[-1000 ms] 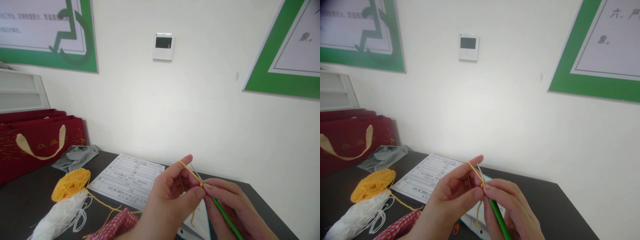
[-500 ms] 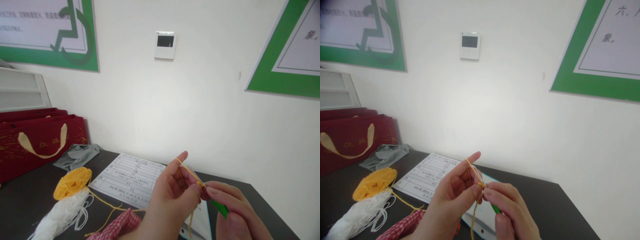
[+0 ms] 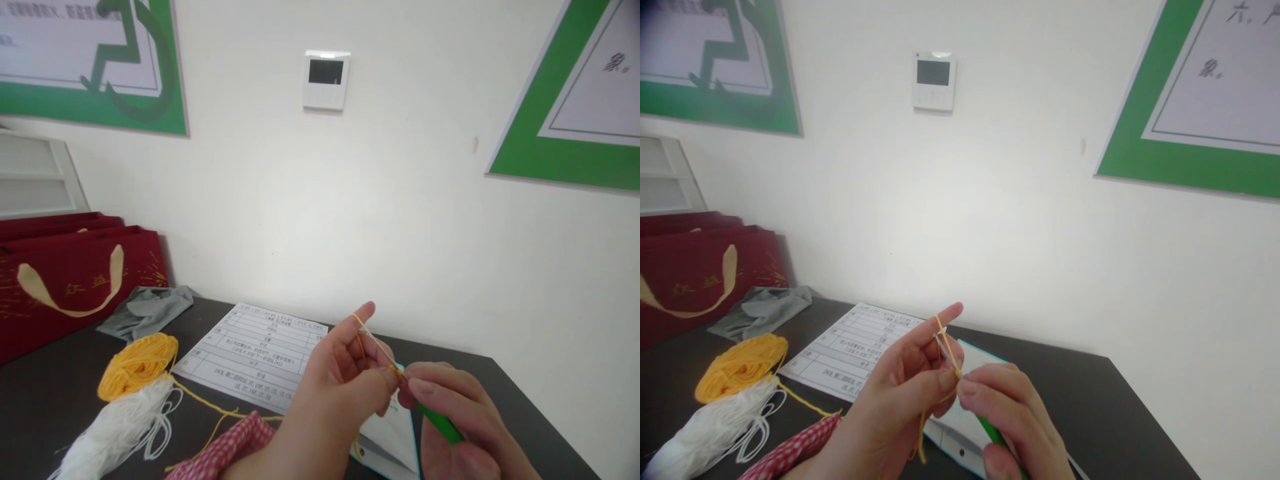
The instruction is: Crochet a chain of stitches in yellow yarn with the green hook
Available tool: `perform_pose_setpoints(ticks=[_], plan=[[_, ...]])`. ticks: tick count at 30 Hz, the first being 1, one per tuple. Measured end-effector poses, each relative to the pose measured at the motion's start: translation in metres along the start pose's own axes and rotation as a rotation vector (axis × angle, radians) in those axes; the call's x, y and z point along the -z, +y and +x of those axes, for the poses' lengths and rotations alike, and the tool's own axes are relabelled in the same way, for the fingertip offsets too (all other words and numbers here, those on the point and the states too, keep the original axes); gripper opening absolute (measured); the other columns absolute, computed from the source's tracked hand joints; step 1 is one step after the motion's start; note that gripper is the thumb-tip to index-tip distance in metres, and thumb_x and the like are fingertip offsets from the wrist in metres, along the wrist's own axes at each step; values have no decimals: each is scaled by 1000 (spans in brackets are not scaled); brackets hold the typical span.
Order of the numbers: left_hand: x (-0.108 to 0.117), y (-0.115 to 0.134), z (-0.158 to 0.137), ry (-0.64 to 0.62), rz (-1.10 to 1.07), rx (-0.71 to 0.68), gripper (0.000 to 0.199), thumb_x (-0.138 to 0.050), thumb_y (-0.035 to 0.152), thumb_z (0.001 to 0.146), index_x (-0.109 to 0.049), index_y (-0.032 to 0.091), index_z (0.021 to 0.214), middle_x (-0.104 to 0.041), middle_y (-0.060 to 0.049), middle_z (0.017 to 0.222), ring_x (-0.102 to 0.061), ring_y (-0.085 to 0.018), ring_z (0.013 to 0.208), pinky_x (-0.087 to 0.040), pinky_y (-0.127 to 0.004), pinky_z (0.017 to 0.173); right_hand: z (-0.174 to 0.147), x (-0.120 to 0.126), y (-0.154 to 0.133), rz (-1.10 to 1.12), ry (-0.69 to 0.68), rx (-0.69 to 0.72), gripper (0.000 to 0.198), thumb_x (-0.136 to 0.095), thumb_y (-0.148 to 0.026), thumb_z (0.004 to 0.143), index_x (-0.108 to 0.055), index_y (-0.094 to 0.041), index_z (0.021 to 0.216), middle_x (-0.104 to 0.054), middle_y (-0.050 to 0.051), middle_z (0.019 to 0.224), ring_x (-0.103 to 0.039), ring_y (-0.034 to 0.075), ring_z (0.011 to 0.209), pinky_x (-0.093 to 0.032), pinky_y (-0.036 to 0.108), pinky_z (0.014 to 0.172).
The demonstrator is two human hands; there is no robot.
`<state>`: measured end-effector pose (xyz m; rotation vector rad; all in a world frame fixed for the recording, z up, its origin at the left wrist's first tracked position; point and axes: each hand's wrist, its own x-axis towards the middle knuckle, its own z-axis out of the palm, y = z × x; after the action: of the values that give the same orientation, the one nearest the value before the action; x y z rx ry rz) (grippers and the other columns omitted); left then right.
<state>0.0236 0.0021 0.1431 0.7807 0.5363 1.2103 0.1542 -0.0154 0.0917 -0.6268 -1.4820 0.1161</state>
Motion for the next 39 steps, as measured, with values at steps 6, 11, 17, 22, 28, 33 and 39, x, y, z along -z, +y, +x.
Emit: perform_pose_setpoints(ticks=[6,11,17,22,28,33,39], plan=[[1,2,-9,44,125,-15,80,-77,18,73,-45,14,147,-60,4,76,-43,-6,59,-30,-24,54,9,5,4,5,-104,129,21,-55,-31,99,-72,-23,109,-70,5,91,-63,17,73,-54,25,59],[5,1,-6,41,155,-32,79,-77,19,75,-46,17,147,-62,3,78,-45,-7,60,-31,-24,55,7,6,1,-14,-80,3,16,-64,-23,94,-73,-25,106,-68,5,96,-65,17,78,-55,24,61],[2,-8,2,45,159,-122,81,-70,14,73,-38,9,148,-59,5,73,-45,-7,57,-30,-23,51,13,2,4,188,-33,-121,18,-61,-29,97,-77,-26,104,-71,3,92,-66,15,80,-56,22,68],[-5,-14,9,93,156,-231,85,-66,8,66,-34,3,144,-60,6,70,-54,-9,59,-40,-25,58,19,4,11,423,-35,-325,19,-63,-35,96,-79,-25,94,-71,2,81,-64,14,74,-56,22,68],[-2,-19,13,91,204,-249,82,-66,6,67,-37,6,143,-58,8,71,-55,-8,59,-44,-23,60,23,6,17,718,-93,-746,35,-59,-48,95,-77,-22,81,-67,3,69,-61,15,66,-55,27,64],[8,-30,19,40,233,-316,77,-65,5,69,-43,11,143,-59,6,73,-57,-8,63,-44,-22,60,32,4,14,779,-64,-789,37,-62,-47,92,-72,-20,68,-57,-1,56,-56,12,58,-53,24,57],[10,-34,16,14,246,-397,76,-63,4,71,-45,17,144,-60,5,76,-57,-9,64,-45,-22,60,28,5,12,586,-82,-447,28,-63,-43,95,-75,-23,80,-63,0,65,-60,12,62,-54,22,58]])
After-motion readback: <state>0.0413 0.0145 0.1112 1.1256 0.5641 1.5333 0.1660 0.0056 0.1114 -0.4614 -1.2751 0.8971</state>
